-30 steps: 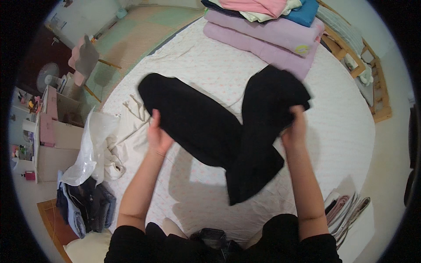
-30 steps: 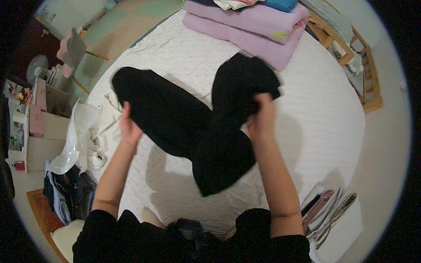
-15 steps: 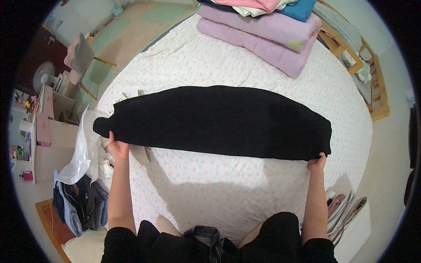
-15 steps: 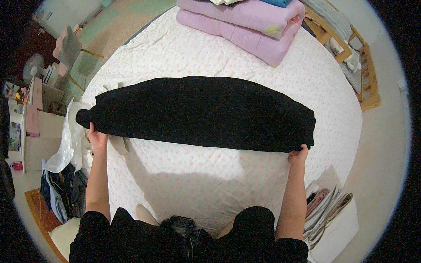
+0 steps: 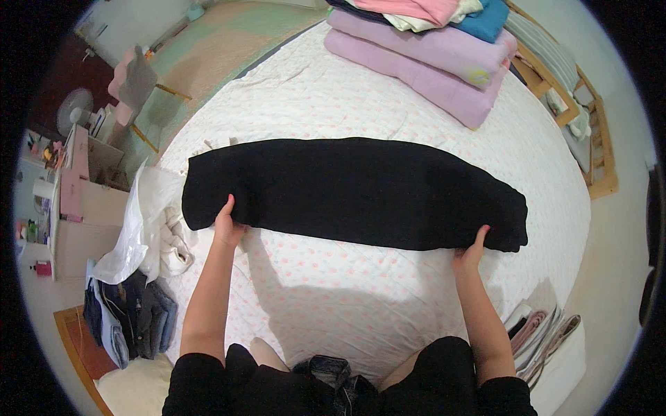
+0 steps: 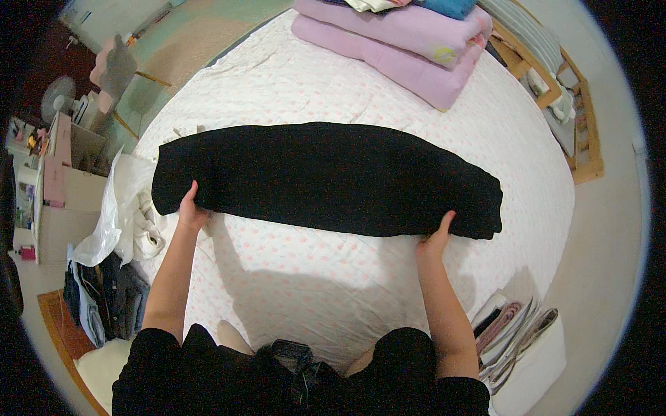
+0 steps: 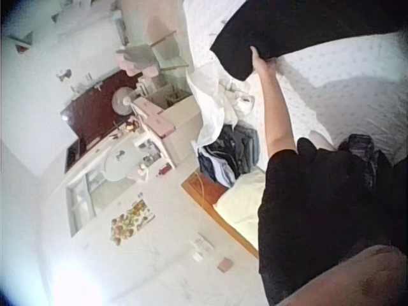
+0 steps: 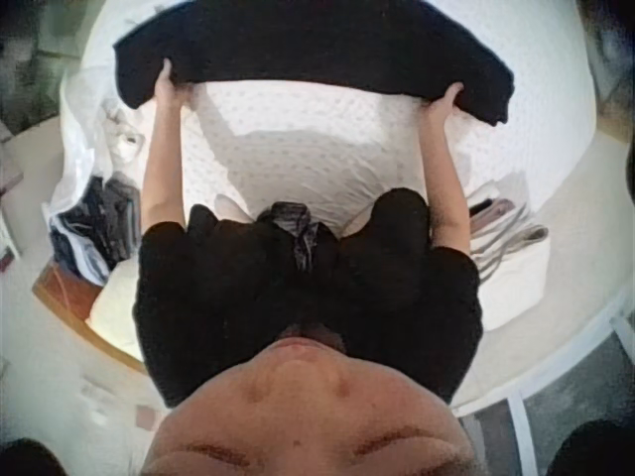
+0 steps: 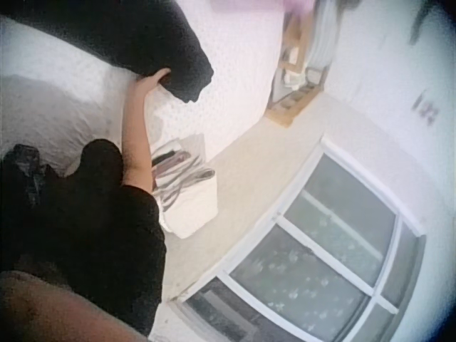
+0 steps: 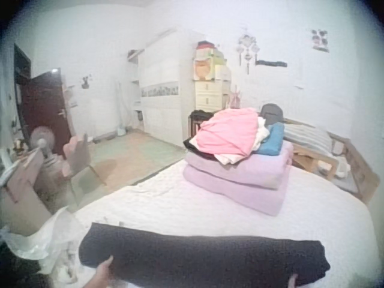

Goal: The person folds multiple garments on a bed, including black pants, white shorts, and pink pants. Each item is smoothed, folded into a compact rectangle, and placed into a growing stack.

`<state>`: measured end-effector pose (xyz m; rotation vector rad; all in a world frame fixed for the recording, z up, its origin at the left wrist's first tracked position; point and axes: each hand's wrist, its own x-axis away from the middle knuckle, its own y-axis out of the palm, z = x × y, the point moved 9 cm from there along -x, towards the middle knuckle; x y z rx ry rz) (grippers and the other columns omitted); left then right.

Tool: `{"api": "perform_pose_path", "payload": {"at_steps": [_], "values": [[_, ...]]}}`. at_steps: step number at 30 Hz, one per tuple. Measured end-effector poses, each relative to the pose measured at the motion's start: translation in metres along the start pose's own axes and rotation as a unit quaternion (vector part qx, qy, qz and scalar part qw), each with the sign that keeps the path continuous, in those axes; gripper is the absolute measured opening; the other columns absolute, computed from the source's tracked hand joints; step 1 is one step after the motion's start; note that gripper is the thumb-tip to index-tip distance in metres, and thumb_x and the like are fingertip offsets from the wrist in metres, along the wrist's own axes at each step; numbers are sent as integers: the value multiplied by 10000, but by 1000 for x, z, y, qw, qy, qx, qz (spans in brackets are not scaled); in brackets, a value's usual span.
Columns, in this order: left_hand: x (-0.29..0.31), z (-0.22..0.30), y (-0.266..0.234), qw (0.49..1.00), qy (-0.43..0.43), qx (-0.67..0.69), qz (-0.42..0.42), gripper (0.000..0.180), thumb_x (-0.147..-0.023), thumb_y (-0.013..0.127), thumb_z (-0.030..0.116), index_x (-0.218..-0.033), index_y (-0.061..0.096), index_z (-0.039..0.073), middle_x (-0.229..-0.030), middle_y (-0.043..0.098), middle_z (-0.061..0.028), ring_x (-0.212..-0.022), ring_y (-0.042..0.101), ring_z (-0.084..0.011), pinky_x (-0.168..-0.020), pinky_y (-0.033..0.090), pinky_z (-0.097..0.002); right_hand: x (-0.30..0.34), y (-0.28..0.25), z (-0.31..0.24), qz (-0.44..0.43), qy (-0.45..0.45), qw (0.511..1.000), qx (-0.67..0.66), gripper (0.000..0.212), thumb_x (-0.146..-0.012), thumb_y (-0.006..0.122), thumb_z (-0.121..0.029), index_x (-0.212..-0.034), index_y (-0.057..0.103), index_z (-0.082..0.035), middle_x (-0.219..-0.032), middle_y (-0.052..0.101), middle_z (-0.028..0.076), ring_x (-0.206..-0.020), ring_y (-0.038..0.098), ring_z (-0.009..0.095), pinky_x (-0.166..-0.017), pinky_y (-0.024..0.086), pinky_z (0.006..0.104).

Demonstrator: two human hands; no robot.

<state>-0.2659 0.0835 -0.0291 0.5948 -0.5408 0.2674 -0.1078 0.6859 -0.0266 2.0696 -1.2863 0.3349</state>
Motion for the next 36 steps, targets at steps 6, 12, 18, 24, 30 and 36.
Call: {"api": "perform_pose_path", "payload": {"at_steps": [6, 12, 18, 24, 30, 36], "values": [[62, -12, -18, 1000, -12, 18, 18, 422, -936, 593, 289, -1276, 532, 45, -1280, 573, -115, -1149, 551, -301, -997, 441, -477, -58, -51, -85, 68, -239, 940, 233, 443, -865, 676, -113, -1240, 524, 69, -1139, 635, 142, -922, 603, 270, -847, 490, 388], [147, -105, -70, 980, -104, 168, 35, 420, -922, 609, 286, -1279, 543, 74, -1292, 577, -104, -1149, 565, -306, -1013, 447, -455, -96, -105, -127, 89, -346, 808, 468, 557, -789, 781, -269, -1174, 577, 78, -1171, 638, 190, -1026, 615, 325, -909, 466, 410], [137, -53, -139, 972, -36, 221, 76, 560, -941, 499, 478, -1316, 522, 63, -1331, 562, -98, -1259, 487, -277, -1087, 353, -440, -48, -41, -153, 300, -359, 570, 675, 692, -717, 792, -366, -1193, 572, 86, -1169, 605, 250, -1149, 513, 424, -969, 430, 467], [130, -34, -149, 994, -66, -92, -1, 482, -884, 667, 187, -1318, 512, 50, -1234, 617, -81, -1136, 587, -226, -1023, 434, -403, 52, 115, -121, 146, -621, 377, 671, 679, -796, 725, -239, -1342, 444, 51, -1435, 368, 264, -1300, 380, 430, -1088, 313, 471], [166, -43, -168, 963, -129, -129, -197, 703, -685, 768, -83, -1328, 509, 37, -1280, 579, -51, -1174, 541, -175, -1008, 419, -328, 123, 220, 51, -337, -461, 370, 732, 529, -793, 685, -93, -1291, 525, -13, -1389, 446, 220, -1299, 393, 375, -1087, 315, 452], [182, -54, -209, 966, -167, -145, -131, 566, -816, 711, 32, -1337, 489, 46, -1243, 596, -30, -1111, 566, -125, -937, 462, -284, 239, 240, 193, -569, -400, 391, 603, 302, -833, 698, -253, -1003, 634, -11, -1035, 620, 157, -974, 597, 320, -847, 483, 401]]}}
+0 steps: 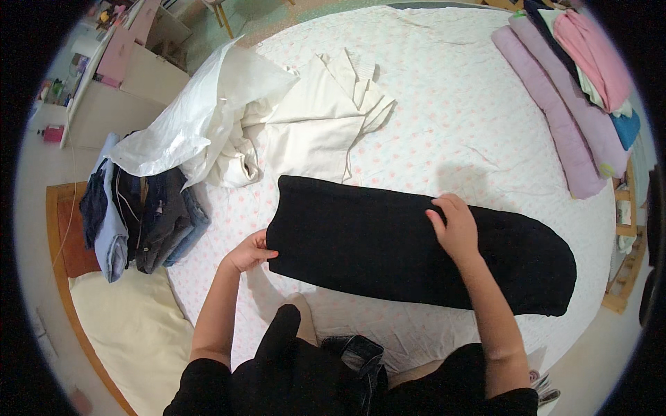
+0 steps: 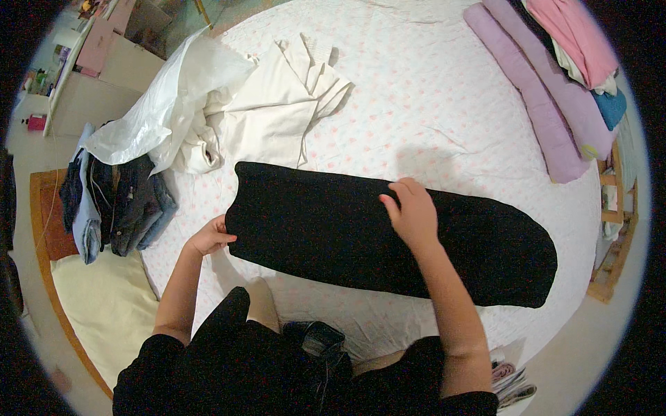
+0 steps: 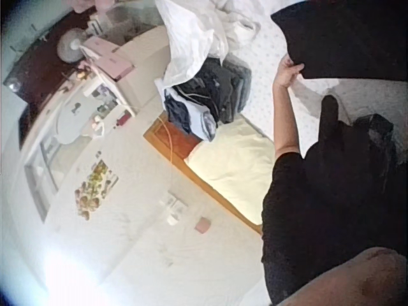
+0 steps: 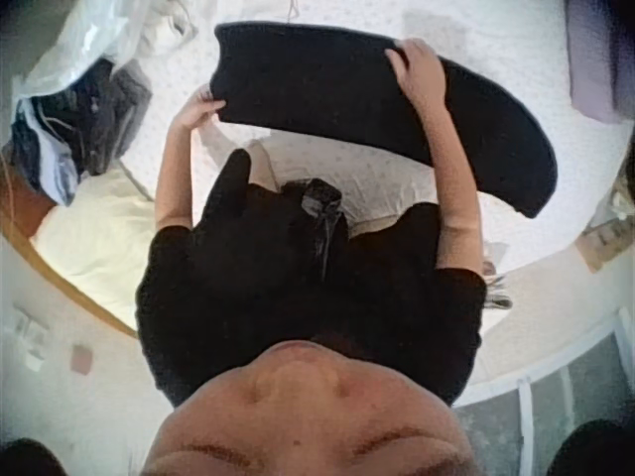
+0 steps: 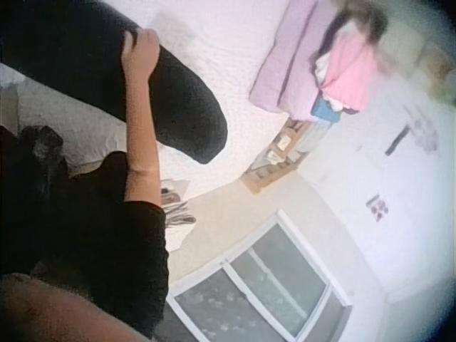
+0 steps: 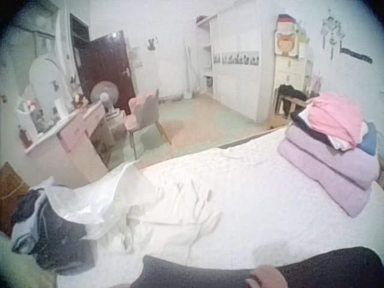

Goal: The person folds multiple garments on a bed, including black pants, white shorts, and pink pants. Each item is smoothed, folded into a compact rectangle, and placed into a growing stack.

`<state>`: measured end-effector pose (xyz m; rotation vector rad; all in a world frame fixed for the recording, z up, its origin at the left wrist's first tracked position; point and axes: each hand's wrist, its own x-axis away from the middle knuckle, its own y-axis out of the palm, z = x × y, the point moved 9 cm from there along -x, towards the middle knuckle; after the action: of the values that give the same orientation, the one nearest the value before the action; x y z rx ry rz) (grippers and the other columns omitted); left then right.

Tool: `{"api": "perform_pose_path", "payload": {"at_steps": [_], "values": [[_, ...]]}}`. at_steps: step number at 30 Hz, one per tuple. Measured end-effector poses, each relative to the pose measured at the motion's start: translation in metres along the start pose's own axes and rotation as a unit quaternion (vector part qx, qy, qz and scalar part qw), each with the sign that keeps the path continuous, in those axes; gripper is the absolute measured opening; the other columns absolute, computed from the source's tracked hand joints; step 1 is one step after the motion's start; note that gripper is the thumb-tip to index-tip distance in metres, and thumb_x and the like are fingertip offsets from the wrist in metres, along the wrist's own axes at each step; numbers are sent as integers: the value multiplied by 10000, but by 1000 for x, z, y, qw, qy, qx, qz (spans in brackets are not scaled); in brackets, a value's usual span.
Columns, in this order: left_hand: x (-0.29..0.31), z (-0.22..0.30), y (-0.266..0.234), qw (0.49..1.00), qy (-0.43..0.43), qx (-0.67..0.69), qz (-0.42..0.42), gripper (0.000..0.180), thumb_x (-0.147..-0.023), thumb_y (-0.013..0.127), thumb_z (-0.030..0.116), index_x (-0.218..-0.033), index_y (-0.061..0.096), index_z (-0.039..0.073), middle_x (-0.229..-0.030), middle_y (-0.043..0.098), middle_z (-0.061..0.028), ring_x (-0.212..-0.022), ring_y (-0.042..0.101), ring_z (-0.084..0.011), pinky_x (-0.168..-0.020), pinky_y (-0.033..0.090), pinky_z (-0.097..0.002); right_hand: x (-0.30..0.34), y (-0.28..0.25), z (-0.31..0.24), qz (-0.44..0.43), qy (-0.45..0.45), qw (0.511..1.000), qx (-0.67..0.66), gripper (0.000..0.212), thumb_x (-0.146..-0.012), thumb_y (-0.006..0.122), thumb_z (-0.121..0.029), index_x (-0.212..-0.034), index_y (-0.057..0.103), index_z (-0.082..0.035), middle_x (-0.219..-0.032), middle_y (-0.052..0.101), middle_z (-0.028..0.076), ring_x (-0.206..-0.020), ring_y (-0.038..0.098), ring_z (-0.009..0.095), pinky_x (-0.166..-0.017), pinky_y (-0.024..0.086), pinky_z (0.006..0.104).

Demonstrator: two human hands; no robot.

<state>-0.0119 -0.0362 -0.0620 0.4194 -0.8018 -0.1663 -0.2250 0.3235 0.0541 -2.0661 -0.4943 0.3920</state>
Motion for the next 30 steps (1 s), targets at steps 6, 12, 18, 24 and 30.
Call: {"api": "perform_pose_path", "payload": {"at_steps": [6, 12, 18, 24, 30], "values": [[-11, 25, 13, 999, -33, -4, 31, 664, -862, 717, 245, -1401, 399, 24, -1292, 551, -84, -1148, 533, -125, -923, 477, -278, -9, 38, -40, -83, -45, 995, 12, 310, -760, 749, -268, -896, 637, -11, -872, 579, 133, -860, 570, 308, -743, 474, 403], [17, 24, 46, 996, -55, 21, -64, 663, -800, 770, 129, -1358, 448, -27, -1242, 586, -127, -1082, 595, -200, -862, 522, -321, -12, 41, -35, -111, -52, 993, -2, 298, -765, 742, -231, -940, 629, -18, -929, 575, 124, -902, 567, 303, -775, 476, 404], [13, 12, 6, 931, -114, -341, 60, 452, -825, 761, 268, -1124, 595, -27, -808, 634, -44, -616, 592, -132, -544, 492, -261, 4, 51, -55, -147, -105, 983, -9, 340, -762, 738, -226, -1018, 633, -28, -970, 561, 115, -943, 562, 302, -814, 476, 394], [33, 91, -11, 803, 187, -431, 366, 251, -736, 797, 63, -870, 584, 56, -779, 571, -3, -720, 564, -97, -582, 465, -251, 13, 36, -68, -47, -153, 987, -20, 352, -713, 766, -149, -993, 601, -13, -1001, 546, 120, -975, 556, 299, -834, 474, 399], [18, 99, 22, 776, 269, -483, 304, 373, -682, 754, -71, -1012, 628, 50, -978, 565, -65, -795, 567, -170, -707, 498, -262, 33, 29, -33, -83, -139, 985, 56, 263, -745, 742, -136, -931, 589, -30, -1014, 560, 121, -958, 570, 299, -840, 485, 395]]}}
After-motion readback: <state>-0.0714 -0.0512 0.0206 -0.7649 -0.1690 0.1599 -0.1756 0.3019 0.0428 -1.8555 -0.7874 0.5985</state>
